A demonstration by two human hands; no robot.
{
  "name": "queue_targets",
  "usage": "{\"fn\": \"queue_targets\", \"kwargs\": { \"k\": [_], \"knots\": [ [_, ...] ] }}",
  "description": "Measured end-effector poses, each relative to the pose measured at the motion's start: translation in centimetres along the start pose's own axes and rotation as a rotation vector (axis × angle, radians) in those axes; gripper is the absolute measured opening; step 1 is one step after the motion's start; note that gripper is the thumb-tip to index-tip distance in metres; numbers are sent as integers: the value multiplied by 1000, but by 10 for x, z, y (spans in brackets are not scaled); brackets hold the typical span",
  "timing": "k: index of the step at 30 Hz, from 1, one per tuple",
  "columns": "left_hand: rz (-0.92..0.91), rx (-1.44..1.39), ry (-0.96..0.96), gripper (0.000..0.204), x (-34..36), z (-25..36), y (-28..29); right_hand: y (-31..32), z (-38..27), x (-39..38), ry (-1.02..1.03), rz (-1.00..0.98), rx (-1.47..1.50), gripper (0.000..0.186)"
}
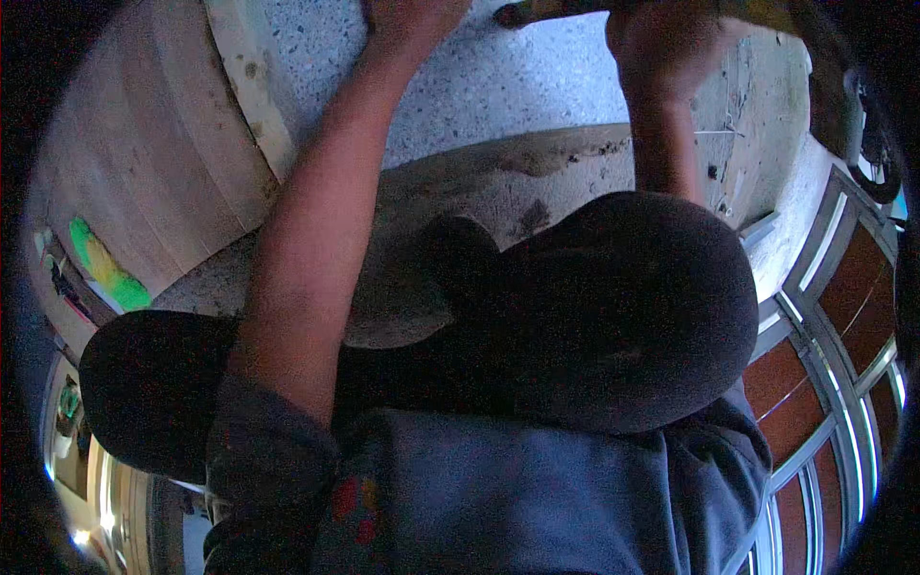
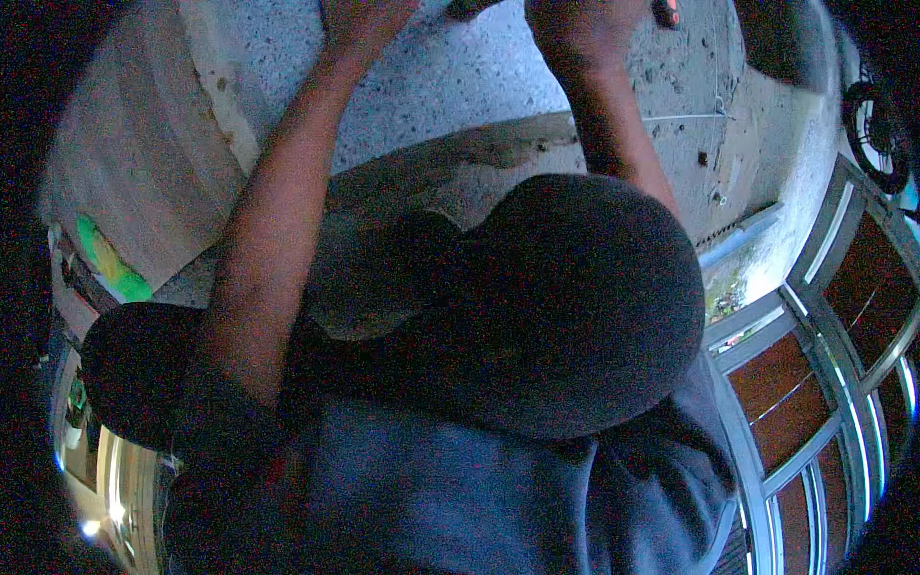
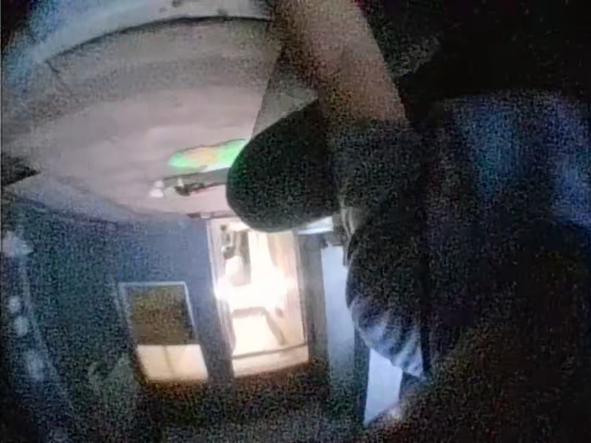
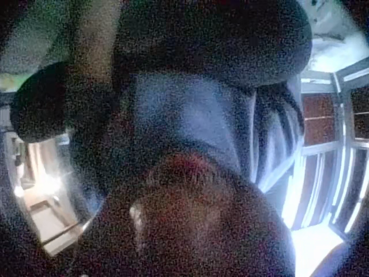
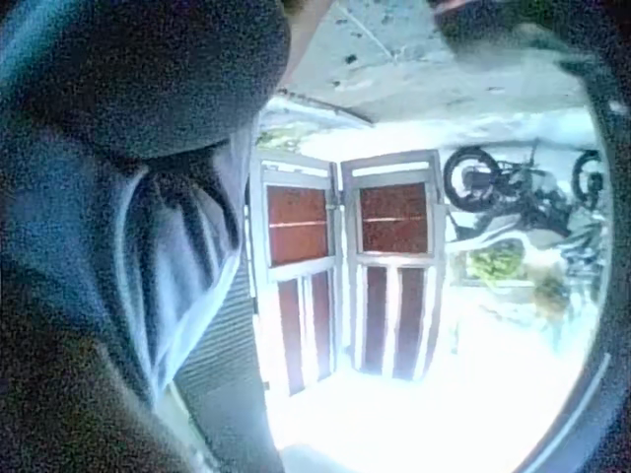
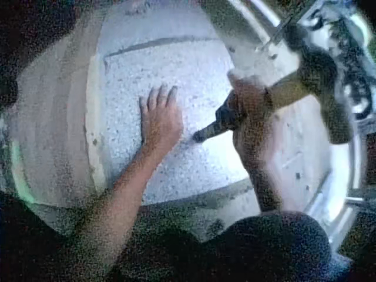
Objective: Level and tap floor tiles into place using a wooden block and a hammer.
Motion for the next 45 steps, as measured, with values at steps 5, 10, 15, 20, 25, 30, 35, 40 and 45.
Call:
{"fn": "queue_targets", "kwargs": {
  "k": [5,10,15,20,25,30,35,40,45],
  "knots": [
    [-6,12,14,57,-5,-6,-8,8,57,13,-190,-562,-965,9],
    [-24,7,5,55,-7,-9,-10,22,2,-1,540,-220,-541,16],
    [-149,-75,94,54,5,-13,-10,-3,-16,2,632,-199,-813,17],
    [-573,-44,-283,41,57,0,65,-18,-19,14,271,-31,-734,23],
    [-696,259,-341,37,2,-79,203,-15,-18,11,41,-19,-734,30],
    [-643,17,-541,40,-193,-126,211,-10,32,6,52,-101,-1336,39],
    [-634,10,-516,44,-309,-118,193,-39,60,-11,605,-330,-1806,34],
    [-575,5,-422,49,-313,-108,186,-16,103,-15,406,-351,-1896,22],
    [-600,71,-450,53,-311,-106,183,-15,129,-6,402,-349,-1852,33]
  ]
}}
Point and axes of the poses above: each hand's wrist, its own x-axis towards the middle knuckle, its own y-axis out of the back of the hand, z = x × y, the point moved 10 cm from there along x, towards the middle knuckle, and after that the axes turned 13 degrees about -x, right-handed, at the moved point
